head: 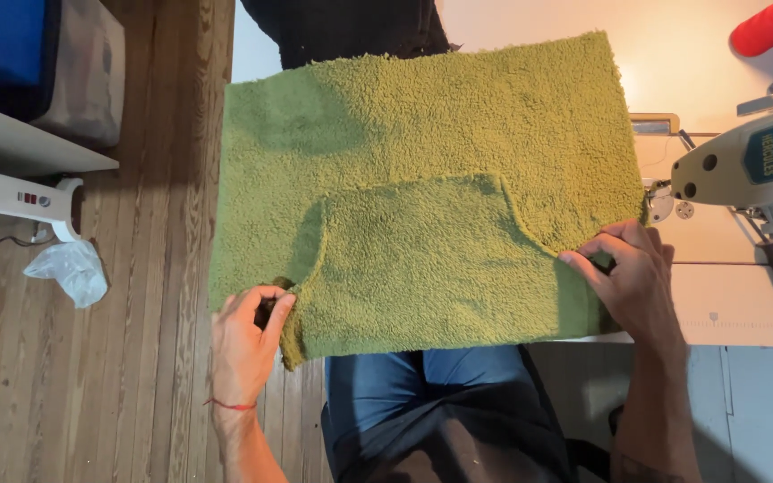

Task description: Arranging and aligning a fabric pocket piece onto a larger fabric panel on a sewing table.

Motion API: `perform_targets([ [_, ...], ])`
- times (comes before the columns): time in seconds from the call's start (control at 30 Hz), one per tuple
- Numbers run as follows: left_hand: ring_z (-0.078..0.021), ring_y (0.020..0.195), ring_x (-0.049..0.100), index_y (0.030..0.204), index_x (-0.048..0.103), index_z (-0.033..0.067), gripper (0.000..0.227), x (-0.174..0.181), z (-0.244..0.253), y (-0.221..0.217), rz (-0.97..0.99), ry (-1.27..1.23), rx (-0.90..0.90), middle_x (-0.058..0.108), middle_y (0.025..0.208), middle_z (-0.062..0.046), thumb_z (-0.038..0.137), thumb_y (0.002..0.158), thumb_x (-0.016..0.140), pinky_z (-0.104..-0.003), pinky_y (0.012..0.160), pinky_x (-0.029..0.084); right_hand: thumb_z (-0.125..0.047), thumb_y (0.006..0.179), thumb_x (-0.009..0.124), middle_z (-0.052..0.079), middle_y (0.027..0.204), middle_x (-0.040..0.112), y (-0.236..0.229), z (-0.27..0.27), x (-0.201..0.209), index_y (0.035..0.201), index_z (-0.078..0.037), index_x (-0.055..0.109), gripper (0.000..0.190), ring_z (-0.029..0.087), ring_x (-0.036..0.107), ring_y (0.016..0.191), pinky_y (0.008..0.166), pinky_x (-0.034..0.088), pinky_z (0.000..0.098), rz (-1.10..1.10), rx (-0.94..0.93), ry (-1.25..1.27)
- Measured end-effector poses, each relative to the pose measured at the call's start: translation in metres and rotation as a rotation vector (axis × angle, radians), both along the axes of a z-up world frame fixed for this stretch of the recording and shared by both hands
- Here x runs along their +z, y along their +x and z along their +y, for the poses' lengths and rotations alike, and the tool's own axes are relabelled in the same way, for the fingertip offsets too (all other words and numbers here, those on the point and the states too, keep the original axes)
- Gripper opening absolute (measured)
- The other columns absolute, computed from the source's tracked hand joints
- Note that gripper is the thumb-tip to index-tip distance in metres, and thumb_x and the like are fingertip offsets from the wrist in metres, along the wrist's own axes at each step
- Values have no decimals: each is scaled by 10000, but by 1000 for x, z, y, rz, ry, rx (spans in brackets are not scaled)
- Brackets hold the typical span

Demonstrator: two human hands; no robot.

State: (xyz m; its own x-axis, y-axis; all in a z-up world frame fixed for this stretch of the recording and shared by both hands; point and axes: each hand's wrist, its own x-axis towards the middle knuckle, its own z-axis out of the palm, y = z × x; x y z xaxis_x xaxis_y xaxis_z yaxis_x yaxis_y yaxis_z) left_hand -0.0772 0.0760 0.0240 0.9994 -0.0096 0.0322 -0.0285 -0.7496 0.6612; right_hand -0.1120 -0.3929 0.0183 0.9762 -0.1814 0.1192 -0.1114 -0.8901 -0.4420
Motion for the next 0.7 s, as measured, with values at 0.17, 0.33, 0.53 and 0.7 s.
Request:
perform_targets([
  [0.17, -259, 964, 636, 1010, 760, 153, 227, 16, -17, 0, 13, 302, 91, 721, 1007, -32, 320, 861, 800, -462, 856, 438, -294, 851, 849, 53, 1074, 648, -4, 21, 14, 970, -108, 761, 238, 267, 587, 1097, 971, 394, 438, -16, -79, -70],
  [0.33, -274, 1096, 622, 1188, 692, 150, 318, 24, -49, -4, -432, 365, -9, 680, 1223, -48, 313, 920, 743, -450, 950, 449, -212, 1017, 741, 99, 1233, 638, -9, 48, 14, 1286, -72, 681, 308, 292, 588, 1182, 1039, 441, 408, -255, 69, -37],
  [0.53, -317, 969, 652, 1364, 627, 58, 494, 2, -53, 14, -208, 237, -16, 708, 1059, -115, 290, 943, 739, -456, 856, 490, -252, 907, 793, 61, 1052, 711, 16, 56, 14, 1345, -77, 647, 494, 251, 631, 1031, 951, 416, 408, -149, 84, -32],
  [0.7, -241, 758, 718, 1329, 644, 145, 461, 3, -39, 28, 70, -147, 6, 739, 920, -83, 288, 900, 732, -408, 712, 559, -284, 886, 799, -7, 852, 700, 27, 37, -4, 1277, -121, 665, 444, 168, 644, 814, 892, 386, 367, -20, 67, 75],
])
